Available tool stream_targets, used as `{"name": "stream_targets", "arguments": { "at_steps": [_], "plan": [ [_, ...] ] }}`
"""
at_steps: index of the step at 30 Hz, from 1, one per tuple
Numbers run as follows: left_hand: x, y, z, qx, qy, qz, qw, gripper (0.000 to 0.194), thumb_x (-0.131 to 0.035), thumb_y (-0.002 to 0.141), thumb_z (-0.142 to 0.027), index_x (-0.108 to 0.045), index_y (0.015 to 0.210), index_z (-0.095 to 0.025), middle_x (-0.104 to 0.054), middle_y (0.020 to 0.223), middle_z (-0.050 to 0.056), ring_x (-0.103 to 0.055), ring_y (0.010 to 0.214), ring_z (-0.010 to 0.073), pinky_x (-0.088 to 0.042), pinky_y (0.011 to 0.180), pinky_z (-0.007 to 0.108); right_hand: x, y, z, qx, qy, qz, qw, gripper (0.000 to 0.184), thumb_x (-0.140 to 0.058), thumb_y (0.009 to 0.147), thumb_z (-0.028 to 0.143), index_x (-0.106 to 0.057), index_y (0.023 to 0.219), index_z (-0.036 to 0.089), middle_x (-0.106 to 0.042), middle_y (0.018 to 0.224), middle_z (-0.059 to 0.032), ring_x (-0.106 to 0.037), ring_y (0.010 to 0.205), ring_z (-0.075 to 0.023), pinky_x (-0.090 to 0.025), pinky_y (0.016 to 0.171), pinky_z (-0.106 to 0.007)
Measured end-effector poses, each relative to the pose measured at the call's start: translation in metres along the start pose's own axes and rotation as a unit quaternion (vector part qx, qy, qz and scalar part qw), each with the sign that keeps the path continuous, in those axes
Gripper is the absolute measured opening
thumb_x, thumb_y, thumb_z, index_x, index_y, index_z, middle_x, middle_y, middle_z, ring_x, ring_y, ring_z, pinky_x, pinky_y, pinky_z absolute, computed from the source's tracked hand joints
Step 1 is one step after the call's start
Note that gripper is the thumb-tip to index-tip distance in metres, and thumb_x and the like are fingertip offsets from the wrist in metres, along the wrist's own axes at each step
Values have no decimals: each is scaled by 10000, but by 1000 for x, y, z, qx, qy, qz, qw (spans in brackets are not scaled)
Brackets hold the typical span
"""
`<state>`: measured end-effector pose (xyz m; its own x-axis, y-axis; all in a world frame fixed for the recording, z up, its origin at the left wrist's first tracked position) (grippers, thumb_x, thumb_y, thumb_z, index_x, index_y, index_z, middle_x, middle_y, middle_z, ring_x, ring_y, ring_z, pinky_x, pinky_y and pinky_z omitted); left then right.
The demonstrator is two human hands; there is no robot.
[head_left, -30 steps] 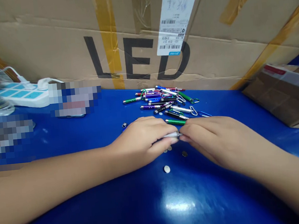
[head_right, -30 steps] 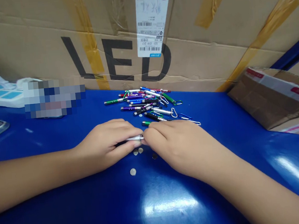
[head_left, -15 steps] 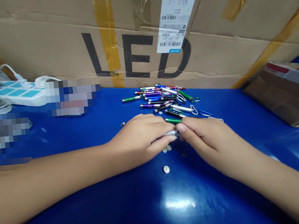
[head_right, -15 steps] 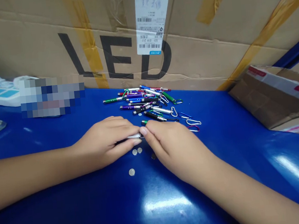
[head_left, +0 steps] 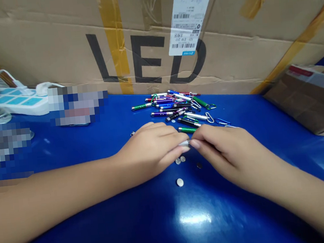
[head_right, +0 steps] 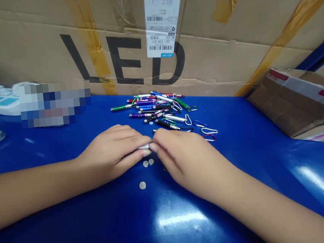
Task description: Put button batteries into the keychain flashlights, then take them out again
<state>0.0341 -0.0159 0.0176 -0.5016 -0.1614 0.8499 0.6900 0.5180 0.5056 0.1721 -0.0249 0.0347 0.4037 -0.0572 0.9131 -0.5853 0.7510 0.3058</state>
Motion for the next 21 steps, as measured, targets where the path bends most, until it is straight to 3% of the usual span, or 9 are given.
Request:
{"name": "stream_targets", "arguments": {
  "at_steps": [2, 4, 6, 7, 10, 12, 15, 21],
  "plan": [
    [2, -2, -2, -15, 42, -16, 999, 300, -398, 984, -320, -671, 958, -198, -696, 839, 16, -594, 766, 141, -352, 675, 278, -3, 0, -2, -76, 100, 9, 992, 261, -434, 933, 255, -472, 681, 199, -518, 589, 31, -466, 511, -101, -357, 482, -221],
    [3, -3, -5, -34, 73, -27, 996, 315, -385, 990, -315, -675, 949, -198, -697, 822, 17, -590, 756, 143, -324, 645, 288, -10, -1, -4, -143, 217, 33, 965, 298, -419, 941, 289, -414, 653, 211, -453, 543, 53, -402, 462, -86, -337, 435, -208],
    [4, -2, -5, -44, 78, -25, 996, 318, -383, 990, -308, -676, 939, -194, -698, 825, 20, -590, 759, 146, -318, 639, 292, -15, -2, -6, -175, 286, 53, 941, 327, -387, 955, 323, -380, 645, 220, -409, 513, 64, -361, 430, -82, -321, 408, -207],
    [4, -1, -5, -39, 68, -20, 997, 312, -388, 988, -308, -674, 938, -194, -696, 826, 18, -590, 761, 146, -327, 648, 288, -15, -2, -6, -174, 281, 50, 943, 340, -376, 959, 330, -373, 638, 220, -410, 509, 61, -364, 429, -83, -323, 412, -211],
    [3, 4, 0, -6, -6, 2, 1000, 300, -398, 979, -307, -665, 914, -187, -679, 812, 13, -589, 763, 135, -381, 700, 256, -6, 0, -6, -101, 124, 9, 987, 328, -402, 952, 341, -434, 655, 205, -518, 580, 21, -470, 509, -107, -350, 479, -233],
    [2, 6, 3, 15, -52, 10, 998, 288, -409, 972, -295, -661, 903, -175, -670, 811, 13, -592, 775, 129, -404, 713, 230, -2, 1, -6, -21, 2, -1, 1000, 271, -417, 949, 357, -516, 757, 193, -598, 673, -9, -532, 571, -133, -358, 514, -247],
    [2, 8, 6, 30, -85, 19, 996, 269, -423, 965, -287, -662, 912, -173, -666, 818, 10, -596, 786, 128, -418, 706, 214, 1, 0, -9, 77, -120, -7, 990, 292, -359, 974, 367, -567, 884, 184, -645, 749, -37, -569, 617, -159, -349, 529, -256],
    [-2, 6, 9, 27, -110, 38, 993, 241, -450, 958, -285, -668, 976, -184, -688, 899, 12, -609, 842, 132, -439, 758, 215, 5, -1, -3, 205, -281, -34, 937, 243, -391, 945, 184, -592, 809, 181, -605, 675, -24, -511, 573, -156, -270, 543, -289]
  ]
}}
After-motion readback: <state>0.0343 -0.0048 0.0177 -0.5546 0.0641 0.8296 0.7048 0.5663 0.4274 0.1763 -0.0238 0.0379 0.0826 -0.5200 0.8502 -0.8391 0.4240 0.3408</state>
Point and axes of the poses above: each hand's wrist, its own y-axis towards the middle knuckle, its own x-axis out of the back of the hand, z = x × y, the point moved 5 cm from there along y, towards the middle knuckle
